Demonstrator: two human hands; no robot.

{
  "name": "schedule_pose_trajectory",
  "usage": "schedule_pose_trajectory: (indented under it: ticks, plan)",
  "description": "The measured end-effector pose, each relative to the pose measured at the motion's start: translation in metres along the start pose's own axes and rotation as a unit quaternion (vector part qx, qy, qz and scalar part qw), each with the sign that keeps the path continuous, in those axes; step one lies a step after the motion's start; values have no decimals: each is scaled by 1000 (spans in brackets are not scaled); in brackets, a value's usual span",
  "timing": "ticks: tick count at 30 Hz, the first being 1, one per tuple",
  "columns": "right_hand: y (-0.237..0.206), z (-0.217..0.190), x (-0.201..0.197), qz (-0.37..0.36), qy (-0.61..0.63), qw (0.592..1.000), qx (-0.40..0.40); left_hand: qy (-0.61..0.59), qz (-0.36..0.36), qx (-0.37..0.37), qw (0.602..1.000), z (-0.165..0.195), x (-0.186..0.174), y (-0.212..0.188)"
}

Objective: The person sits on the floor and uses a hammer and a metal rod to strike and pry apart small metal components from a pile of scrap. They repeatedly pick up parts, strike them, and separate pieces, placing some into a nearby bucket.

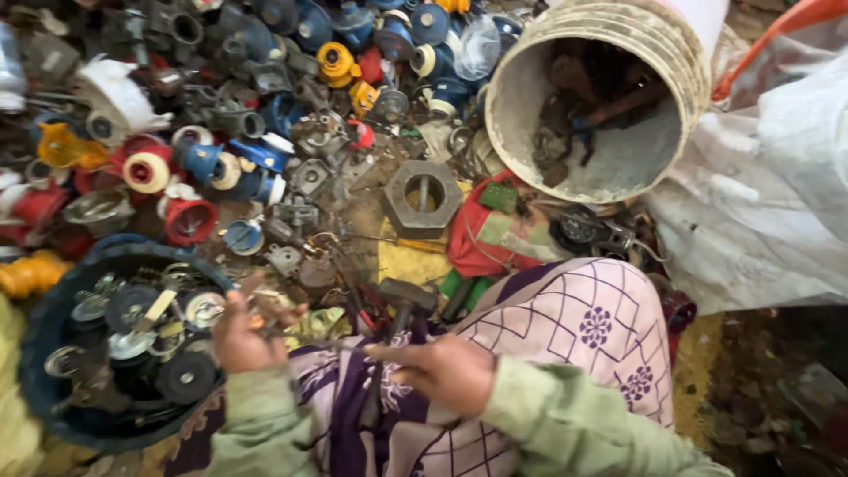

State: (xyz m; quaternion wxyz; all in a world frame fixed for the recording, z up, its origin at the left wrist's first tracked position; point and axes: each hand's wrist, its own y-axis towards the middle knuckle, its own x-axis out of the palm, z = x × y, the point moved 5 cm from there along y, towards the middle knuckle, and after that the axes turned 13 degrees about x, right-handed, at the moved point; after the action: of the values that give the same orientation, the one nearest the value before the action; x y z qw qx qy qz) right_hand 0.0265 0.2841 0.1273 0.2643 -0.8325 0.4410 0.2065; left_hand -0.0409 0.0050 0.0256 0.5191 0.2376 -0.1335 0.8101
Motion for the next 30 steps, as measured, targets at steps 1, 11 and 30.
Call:
schedule_pose_trajectory:
  ticks: [1,11,30]
  plan:
    - [-3,4,-2,-45,-62,990,115,-1,-8,-3,1000,-3,0,-2]
    - [-51,-34,8,-140,145,979,-2,-176,71,107,976,50,-85,32]
    - [-4,21,-15,189,-187,964,9,722,-336,18,605,-67,-50,26]
